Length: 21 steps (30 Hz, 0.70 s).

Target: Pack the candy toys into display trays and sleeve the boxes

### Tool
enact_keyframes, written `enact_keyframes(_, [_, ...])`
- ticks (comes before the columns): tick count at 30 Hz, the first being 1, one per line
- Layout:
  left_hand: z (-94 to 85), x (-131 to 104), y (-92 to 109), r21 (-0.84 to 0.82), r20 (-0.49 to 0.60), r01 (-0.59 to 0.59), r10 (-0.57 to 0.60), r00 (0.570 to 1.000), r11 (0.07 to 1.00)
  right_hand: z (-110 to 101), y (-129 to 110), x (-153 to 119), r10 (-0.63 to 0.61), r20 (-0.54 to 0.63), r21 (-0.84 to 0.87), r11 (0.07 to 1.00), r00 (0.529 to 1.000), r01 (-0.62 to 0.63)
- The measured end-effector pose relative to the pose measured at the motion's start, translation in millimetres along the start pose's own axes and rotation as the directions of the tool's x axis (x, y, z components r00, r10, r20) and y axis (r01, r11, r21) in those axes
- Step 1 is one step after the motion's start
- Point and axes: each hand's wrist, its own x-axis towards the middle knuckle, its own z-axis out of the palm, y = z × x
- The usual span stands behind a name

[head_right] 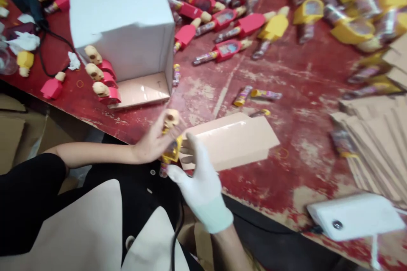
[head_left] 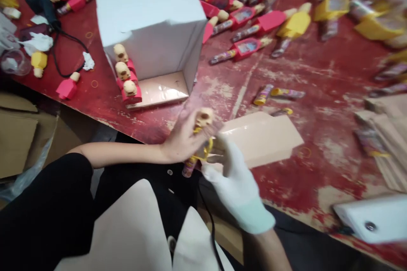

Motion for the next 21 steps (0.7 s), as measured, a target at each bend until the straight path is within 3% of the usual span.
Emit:
enact_keyframes(3, [-11.9,0.4,-0.5,0.190,0.075,-0.030,0.016,0.997,0.981,0.5,-2.0,25.6,-0.061,0.022,0.013,0.998,0.998,0.061])
enact_keyframes(6, [-42.4,4.0,-2.7,0.403,0.037,-0.204,0.207,0.978,0.892,-9.2,-8.0,42.8,-0.050,0.066,0.014,0.999,0.997,0.049])
enact_keyframes(8, [-71.9,7.9,-8.0,0.593,0.111,-0.309,0.304,0.946,0.744,-20.6,-15.5,56.1,-0.078,-0.028,-0.020,0.997,0.997,0.077])
enact_keyframes(11, [-113.3,13.1,-23.8,0.806,0.263,-0.360,0.260,0.929,0.470,-24.6,-32.2,90.9,-0.215,-0.257,-0.132,0.974,0.942,0.186])
enact_keyframes(13, [-130.4,14.6,-35.6,0.879,0.305,-0.361,0.214,0.928,0.312,-9.6,-43.3,123.0,-0.311,-0.278,-0.142,0.949,0.909,0.281])
enact_keyframes(17, [-140.1,14.1,-48.2,0.920,0.380,-0.390,0.176,0.908,0.026,41.0,-54.4,178.3,-0.446,-0.136,0.118,0.879,0.884,0.462])
enact_keyframes(19, [-139.5,13.5,-49.2,0.910,0.414,-0.406,0.185,0.891,-0.078,55.8,-55.6,190.5,-0.474,-0.112,0.098,0.869,0.873,0.484])
enact_keyframes(21, [-138.9,13.2,-49.4,0.898,0.438,-0.415,0.207,0.875,-0.146,58.0,-57.3,194.0,-0.453,-0.061,-0.006,0.891,0.890,0.453])
